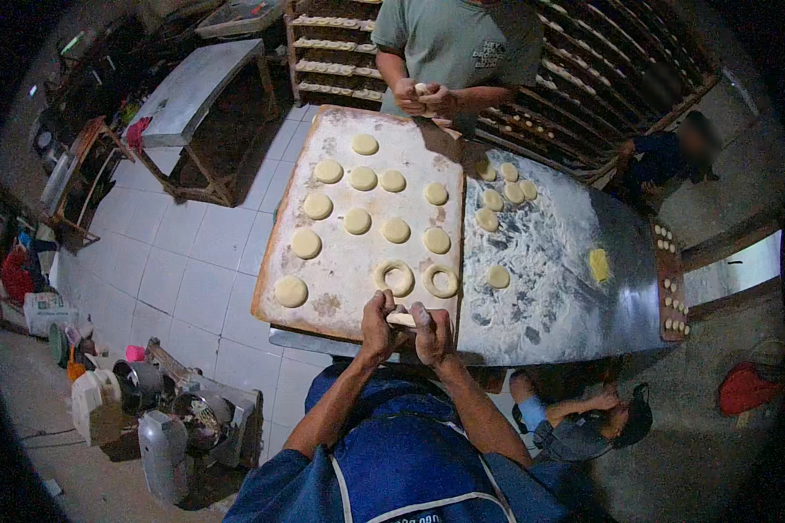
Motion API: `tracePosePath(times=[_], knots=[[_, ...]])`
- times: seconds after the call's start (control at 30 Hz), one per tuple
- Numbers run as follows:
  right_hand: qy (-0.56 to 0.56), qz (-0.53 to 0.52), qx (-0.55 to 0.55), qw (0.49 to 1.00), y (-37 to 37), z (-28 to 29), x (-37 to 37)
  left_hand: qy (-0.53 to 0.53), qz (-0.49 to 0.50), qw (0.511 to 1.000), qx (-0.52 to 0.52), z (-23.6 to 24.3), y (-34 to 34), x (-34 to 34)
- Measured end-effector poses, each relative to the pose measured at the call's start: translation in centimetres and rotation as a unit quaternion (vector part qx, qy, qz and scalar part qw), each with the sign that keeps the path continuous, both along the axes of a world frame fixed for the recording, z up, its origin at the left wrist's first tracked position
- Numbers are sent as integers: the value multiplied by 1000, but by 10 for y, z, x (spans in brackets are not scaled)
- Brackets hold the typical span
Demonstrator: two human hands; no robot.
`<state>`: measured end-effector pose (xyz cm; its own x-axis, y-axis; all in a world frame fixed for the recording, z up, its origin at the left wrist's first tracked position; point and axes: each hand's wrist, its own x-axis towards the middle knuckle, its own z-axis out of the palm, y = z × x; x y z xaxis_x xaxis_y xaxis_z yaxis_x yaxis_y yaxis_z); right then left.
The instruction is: The person shapes small dough balls into rings by hand and places them on a floured wooden board. Other workers are also shaping dough nearby in a shared bakery workspace.
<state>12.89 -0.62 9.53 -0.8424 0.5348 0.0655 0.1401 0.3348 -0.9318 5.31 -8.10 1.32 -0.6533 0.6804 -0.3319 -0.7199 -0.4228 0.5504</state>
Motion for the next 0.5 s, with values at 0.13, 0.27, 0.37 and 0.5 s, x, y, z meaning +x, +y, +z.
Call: tracePosePath(times=[0.13,0.27,0.37,0.5], knots=[[-60,110,77,989,-6,-5,-12,416,-29,874,-249,16,-22,-17],[-31,61,1,998,-25,2,-21,268,5,948,-172,23,-36,-27],[-93,70,27,993,-34,-8,-34,426,-41,863,-270,34,-50,-40],[28,112,74,991,-52,0,-51,-14,110,991,71,-5,-49,-49]])
